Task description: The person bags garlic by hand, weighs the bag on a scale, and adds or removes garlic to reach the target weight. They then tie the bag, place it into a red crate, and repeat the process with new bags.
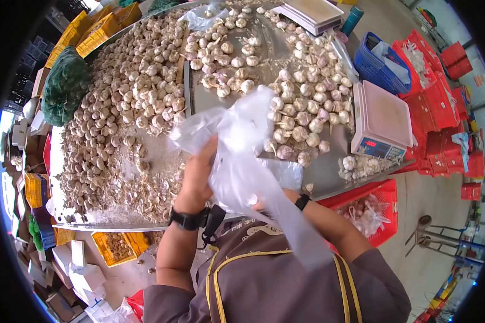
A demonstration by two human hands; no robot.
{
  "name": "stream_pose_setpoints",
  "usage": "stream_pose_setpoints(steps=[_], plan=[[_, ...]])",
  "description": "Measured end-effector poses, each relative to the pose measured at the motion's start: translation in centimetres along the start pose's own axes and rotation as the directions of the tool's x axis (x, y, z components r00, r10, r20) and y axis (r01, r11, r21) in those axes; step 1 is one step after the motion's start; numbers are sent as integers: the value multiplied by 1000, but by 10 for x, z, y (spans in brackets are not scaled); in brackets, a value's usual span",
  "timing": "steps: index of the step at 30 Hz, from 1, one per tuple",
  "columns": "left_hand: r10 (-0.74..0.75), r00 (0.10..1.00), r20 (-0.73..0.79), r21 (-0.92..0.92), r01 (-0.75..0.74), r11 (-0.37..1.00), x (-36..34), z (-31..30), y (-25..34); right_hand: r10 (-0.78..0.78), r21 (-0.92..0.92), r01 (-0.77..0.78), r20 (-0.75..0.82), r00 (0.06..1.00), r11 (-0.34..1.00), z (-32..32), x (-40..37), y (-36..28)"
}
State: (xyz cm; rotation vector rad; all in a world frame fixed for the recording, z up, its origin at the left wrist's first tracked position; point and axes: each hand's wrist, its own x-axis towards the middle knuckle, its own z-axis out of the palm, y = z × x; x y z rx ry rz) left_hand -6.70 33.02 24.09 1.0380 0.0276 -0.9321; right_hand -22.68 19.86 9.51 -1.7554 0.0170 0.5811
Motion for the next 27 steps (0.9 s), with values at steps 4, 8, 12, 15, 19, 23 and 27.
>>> stream_pose_setpoints(steps=[4, 8, 12, 15, 19, 23, 27], plan=[[179, 965, -191, 134, -155, 979, 53, -58, -67, -91, 475, 245, -323, 942, 845, -35, -9, -45], [276, 928, -248, 444, -145, 885, 62, -67, -74, -173, 630, 378, -363, 916, 678, -45, -7, -54], [186, 955, -230, 468, -59, 882, 56, -59, -60, 112, 641, 275, -494, 862, 717, -33, 6, -46], [300, 948, -105, 510, -208, 835, 53, -67, -41, 143, 574, 367, -656, 741, 732, -35, 12, -25], [640, 760, -116, 711, -387, 587, 30, -71, -31, 169, 455, 292, -734, 658, 841, -36, 11, -13], [148, 976, 160, 811, -215, 544, 14, -42, -72, 223, 327, 68, -769, 599, 943, -26, 25, 0], [223, 963, 151, 870, -237, 433, 19, -22, -100, 156, 221, 75, -853, 497, 972, -16, 30, 0]])
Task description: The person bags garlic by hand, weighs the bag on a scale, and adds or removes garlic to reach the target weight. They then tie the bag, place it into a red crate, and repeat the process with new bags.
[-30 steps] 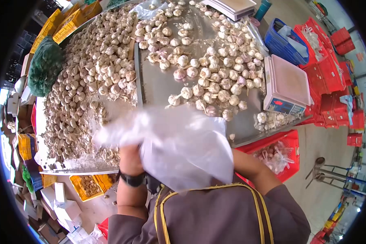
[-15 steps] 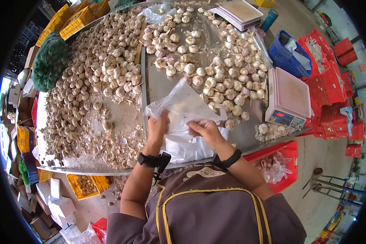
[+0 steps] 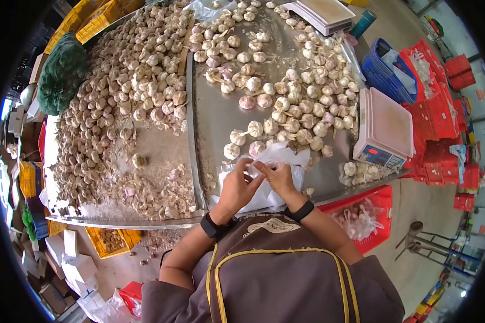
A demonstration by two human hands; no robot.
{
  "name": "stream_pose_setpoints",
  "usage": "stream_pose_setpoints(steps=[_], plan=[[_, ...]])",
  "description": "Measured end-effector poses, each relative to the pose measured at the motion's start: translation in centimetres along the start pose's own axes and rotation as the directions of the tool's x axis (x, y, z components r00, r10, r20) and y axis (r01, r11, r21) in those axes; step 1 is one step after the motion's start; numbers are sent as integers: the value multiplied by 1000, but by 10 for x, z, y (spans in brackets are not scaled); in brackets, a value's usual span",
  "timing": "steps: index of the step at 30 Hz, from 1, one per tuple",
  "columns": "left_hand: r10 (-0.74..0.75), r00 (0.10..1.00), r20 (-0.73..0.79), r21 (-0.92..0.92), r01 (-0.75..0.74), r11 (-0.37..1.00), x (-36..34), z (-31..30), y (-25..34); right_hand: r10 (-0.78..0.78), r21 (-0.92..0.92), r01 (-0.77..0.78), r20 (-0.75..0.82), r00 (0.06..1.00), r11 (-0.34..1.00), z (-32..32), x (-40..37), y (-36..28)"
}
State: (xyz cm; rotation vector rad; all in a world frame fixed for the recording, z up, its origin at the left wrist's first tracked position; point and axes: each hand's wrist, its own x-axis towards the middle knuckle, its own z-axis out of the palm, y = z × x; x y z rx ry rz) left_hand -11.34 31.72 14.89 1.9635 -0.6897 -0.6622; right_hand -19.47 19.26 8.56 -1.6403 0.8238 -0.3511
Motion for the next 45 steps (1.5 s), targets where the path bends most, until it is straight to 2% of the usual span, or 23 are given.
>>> stream_pose_setpoints(steps=[4, 6, 10, 14, 16, 18, 20, 21, 22, 26, 28, 30, 31, 32, 34, 36, 38, 39, 40, 41, 42, 44, 45], plan=[[445, 853, -271, 313, -359, 879, -6, -13, 40, -33, -150, 19, -88, 996, 989, -17, 2, -3], [254, 965, 71, 89, -260, 962, -15, -11, 46, -14, -121, 4, -84, 996, 993, -23, 0, -11], [58, 989, 139, -125, -40, 991, 10, 6, 12, 96, -160, -98, -22, 995, 982, -21, -8, -36], [-21, 846, 533, -493, 330, 805, 23, -1, -18, 40, -140, -26, 93, 995, 990, -24, -9, -27], [-57, 836, 545, -522, 392, 758, 24, -8, -14, -57, -7, 58, 130, 990, 998, -24, -12, -36], [-272, 875, 400, -755, 483, 443, 28, -19, -19, -44, -43, 47, 61, 997, 998, -36, -6, -9], [-142, 893, 428, -897, 439, 56, 38, -45, -48, -24, -118, 17, -65, 998, 993, -59, 0, 30], [-312, 888, 339, -932, 362, 18, 37, -54, -27, 57, -165, -76, -113, 992, 983, -76, 3, 45], [-26, 901, 434, -869, 411, -277, 43, -67, -53, 137, -207, -170, -163, 977, 963, -90, 3, 49], [-299, 899, 319, -927, 362, 98, 45, -89, -72, 94, -341, -131, -122, 988, 931, -94, 0, 31], [-333, 902, 276, -893, 369, 259, 40, -95, -47, -541, -504, 408, -145, 829, 761, -67, 0, -9], [-153, 971, 185, -483, 225, 846, 31, -92, -20, -509, -486, 472, 63, 858, 735, -48, -1, -35], [-36, 987, 156, -287, 81, 954, 33, -95, -33, -461, -452, 533, 269, 846, 715, -40, -1, -40], [-38, 987, 154, -283, 81, 956, 32, -103, -35, -462, -447, 534, 268, 845, 717, -35, 3, -41], [6, 991, -131, 314, 36, 949, 31, -119, -39, 33, 28, -67, 645, 763, 997, -26, 13, -37], [-112, 983, -148, 0, 113, 994, 27, -142, -69, 65, 163, -291, 765, 640, 943, -21, 20, -37], [-243, 968, -64, -265, 218, 939, 11, -158, -61, 36, 345, -334, 646, 763, 877, -8, 20, -45], [-251, 966, -69, -263, 225, 938, 4, -160, -55, -66, 96, 24, 455, 888, 995, 4, 17, -51], [-246, 969, 4, -283, 237, 929, -2, -159, -48, -65, 100, 20, 461, 885, 995, 15, 17, -61], [-236, 968, 81, -302, 249, 920, -6, -159, -44, -378, -233, 445, 281, 882, 865, 26, 18, -72], [-199, 966, 164, -329, 244, 912, -9, -160, -43, -683, -584, 652, 214, 698, 484, 35, 21, -79], [-133, 959, 252, -339, 216, 915, -15, -166, -36, -680, -612, 614, 161, 715, 499, 44, 30, -71], [-132, 959, 250, -338, 214, 916, -14, -171, -38, -455, -374, 509, 228, 861, 776, 46, 37, -58]])
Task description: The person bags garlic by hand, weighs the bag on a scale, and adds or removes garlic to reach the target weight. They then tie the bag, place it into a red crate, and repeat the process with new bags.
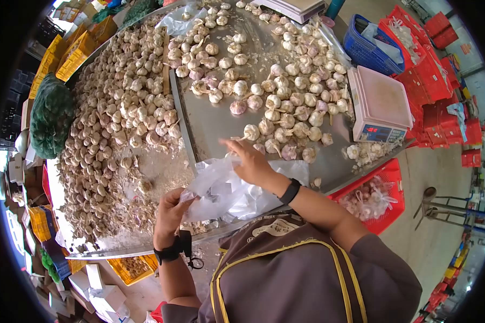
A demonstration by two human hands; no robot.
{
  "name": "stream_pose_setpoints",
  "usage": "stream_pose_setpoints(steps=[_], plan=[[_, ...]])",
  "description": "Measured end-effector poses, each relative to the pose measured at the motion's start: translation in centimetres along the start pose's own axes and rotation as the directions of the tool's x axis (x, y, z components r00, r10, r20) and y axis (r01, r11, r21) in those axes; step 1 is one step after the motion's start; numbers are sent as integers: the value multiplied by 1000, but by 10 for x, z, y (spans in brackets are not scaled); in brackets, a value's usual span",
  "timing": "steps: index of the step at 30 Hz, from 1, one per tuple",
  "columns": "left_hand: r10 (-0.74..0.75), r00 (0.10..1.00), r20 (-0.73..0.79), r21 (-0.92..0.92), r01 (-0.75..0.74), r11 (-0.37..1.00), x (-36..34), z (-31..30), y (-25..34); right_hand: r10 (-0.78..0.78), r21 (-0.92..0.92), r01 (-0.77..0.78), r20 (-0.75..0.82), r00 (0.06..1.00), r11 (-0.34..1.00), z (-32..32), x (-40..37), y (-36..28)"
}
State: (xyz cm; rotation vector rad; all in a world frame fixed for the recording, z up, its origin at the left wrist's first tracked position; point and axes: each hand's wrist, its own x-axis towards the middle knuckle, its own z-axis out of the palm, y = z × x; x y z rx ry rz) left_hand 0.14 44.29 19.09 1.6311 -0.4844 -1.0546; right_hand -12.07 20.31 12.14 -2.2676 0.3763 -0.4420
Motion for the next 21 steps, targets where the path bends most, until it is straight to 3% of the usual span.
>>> stream_pose_setpoints(steps=[1, 2, 3, 5, 6, 7, 8, 9, 11, 13, 15, 16, 19, 20, 21], plan=[[-29, 994, -108, 91, 39, 995, 0, -8, -2, 160, 297, -224, 223, 962, 928, 4, 2, 9], [-49, 975, -216, 177, 88, 980, 0, -17, -5, 143, 572, -405, 447, 883, 713, 8, 0, 17], [3, 956, -293, 250, 73, 966, 3, -30, -15, 144, 573, -404, 445, 884, 713, 3, -2, 17], [-108, 958, -266, 231, 172, 958, 8, -68, -50, -83, 562, -691, 799, 596, 455, -9, -9, 13], [-108, 959, -261, 232, 171, 958, 10, -71, -56, -79, 563, -691, 797, 598, 454, -2, -14, 16], [-272, 922, -277, -243, 207, 948, 11, -73, -60, -53, 574, -807, 818, 573, 140, 11, -22, 22], [-425, 879, -215, -663, 188, 724, 11, -75, -65, -42, 523, -830, 841, 539, -192, 25, -26, 29], [-425, 879, -216, -660, 189, 727, 12, -79, -71, -44, 525, -829, 839, 542, -194, 39, -25, 35], [-434, 896, -100, -799, 187, 572, 17, -86, -87, 114, 432, -631, 870, 479, -645, 73, -20, 50], [-425, 901, -89, -852, 152, 500, 18, -86, -103, 120, 486, -606, 831, 543, -630, 113, -28, 68], [-430, 896, -111, -876, 117, 469, 28, -76, -102, 272, 450, -609, 890, 366, -653, 128, -34, 74], [-427, 898, -103, -873, 124, 471, 38, -65, -95, 219, 422, -564, 893, 393, -709, 127, -37, 79], [-451, 892, 36, -797, 298, 525, 71, -22, -79, 338, 508, -424, 845, 415, -749, 98, -52, 110], [-405, 901, 157, -770, 368, 521, 93, -15, -94, 343, 511, -416, 842, 416, -752, 81, -62, 121], [-351, 895, 275, -739, 431, 518, 119, -5, -113, 454, 650, -394, 748, 485, -650, 54, -73, 132]])
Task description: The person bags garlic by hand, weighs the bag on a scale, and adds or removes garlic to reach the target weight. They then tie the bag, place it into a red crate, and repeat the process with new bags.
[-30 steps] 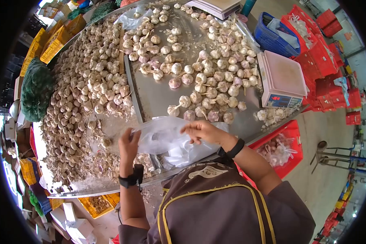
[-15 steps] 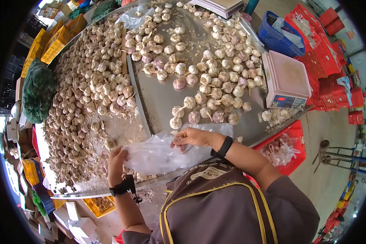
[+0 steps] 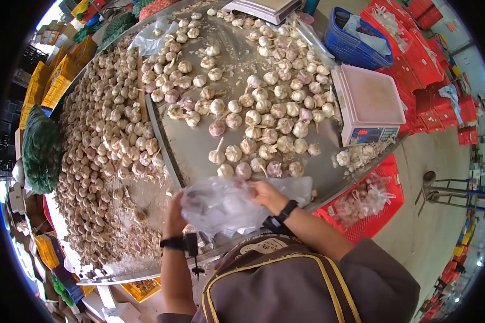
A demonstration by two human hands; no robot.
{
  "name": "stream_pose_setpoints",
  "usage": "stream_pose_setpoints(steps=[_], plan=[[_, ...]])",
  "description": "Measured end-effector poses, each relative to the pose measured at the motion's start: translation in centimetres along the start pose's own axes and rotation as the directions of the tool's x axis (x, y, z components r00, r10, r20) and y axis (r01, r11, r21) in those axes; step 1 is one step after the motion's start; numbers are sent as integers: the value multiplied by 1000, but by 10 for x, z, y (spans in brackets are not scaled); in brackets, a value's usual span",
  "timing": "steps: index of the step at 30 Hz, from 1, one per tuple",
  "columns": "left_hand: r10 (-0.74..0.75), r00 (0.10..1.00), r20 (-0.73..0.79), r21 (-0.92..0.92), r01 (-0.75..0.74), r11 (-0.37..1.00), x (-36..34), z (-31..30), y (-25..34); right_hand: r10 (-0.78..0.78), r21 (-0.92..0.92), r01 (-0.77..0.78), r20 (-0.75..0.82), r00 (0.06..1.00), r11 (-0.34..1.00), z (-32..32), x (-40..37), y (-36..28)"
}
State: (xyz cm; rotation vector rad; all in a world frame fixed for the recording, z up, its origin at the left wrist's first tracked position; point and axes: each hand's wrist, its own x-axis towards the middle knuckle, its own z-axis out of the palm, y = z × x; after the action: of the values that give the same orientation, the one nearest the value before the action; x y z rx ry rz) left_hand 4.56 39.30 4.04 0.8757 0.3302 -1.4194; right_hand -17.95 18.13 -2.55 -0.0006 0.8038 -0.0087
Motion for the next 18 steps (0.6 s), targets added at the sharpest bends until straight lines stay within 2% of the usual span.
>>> stream_pose_setpoints(steps=[2, 3, 4, 5, 7, 8, 10, 11, 13, 14, 15, 16, 17, 18], plan=[[-98, 995, 5, -3, 98, 995, 57, 40, -7, -294, -139, 286, -42, 955, 948, -35, -26, -33], [-96, 995, 29, 69, 94, 993, 83, 67, -6, -425, -220, 400, -81, 901, 890, -56, -33, -46], [-98, 994, 53, 141, 90, 986, 109, 94, -4, -481, -29, 488, -233, 845, 872, -63, -43, -67], [-113, 991, 77, 187, 97, 978, 135, 116, -4, -493, 146, 581, -390, 778, 801, -67, -51, -90], [-178, 981, 79, 202, 159, 966, 175, 160, -9, -728, 40, 805, -403, 555, 592, -79, -60, -126], [-232, 971, 56, 174, 219, 960, 188, 181, -13, -731, 38, 810, -406, 548, 586, -88, -60, -152], [-114, 978, 172, 89, 100, 991, 226, 196, -22, -786, -34, 820, -312, 534, 571, -102, -51, -210], [-108, 985, 134, 92, 96, 991, 232, 206, -19, -787, -32, 824, -317, 529, 566, -87, -55, -229], [-105, 990, 95, 97, 96, 991, 249, 217, -18, -781, -448, 640, -349, 518, 624, -39, -66, -257], [-107, 985, 135, 108, 93, 990, 264, 214, -19, -781, -447, 640, -350, 517, 625, -31, -55, -270], [-111, 979, 172, 119, 92, 989, 274, 213, -19, -861, -682, 575, -164, 482, 452, -22, -44, -279], [-116, 979, 168, 120, 96, 988, 277, 217, -15, -882, -846, 485, 40, 470, 220, -12, -36, -284], [-47, 995, 90, 336, 14, 942, 278, 221, -11, -882, -846, 483, 34, 471, 225, -3, -29, -287], [39, 999, 31, 540, -50, 840, 276, 229, -6, -844, -933, 325, 47, 534, 154, 15, -30, -289]])
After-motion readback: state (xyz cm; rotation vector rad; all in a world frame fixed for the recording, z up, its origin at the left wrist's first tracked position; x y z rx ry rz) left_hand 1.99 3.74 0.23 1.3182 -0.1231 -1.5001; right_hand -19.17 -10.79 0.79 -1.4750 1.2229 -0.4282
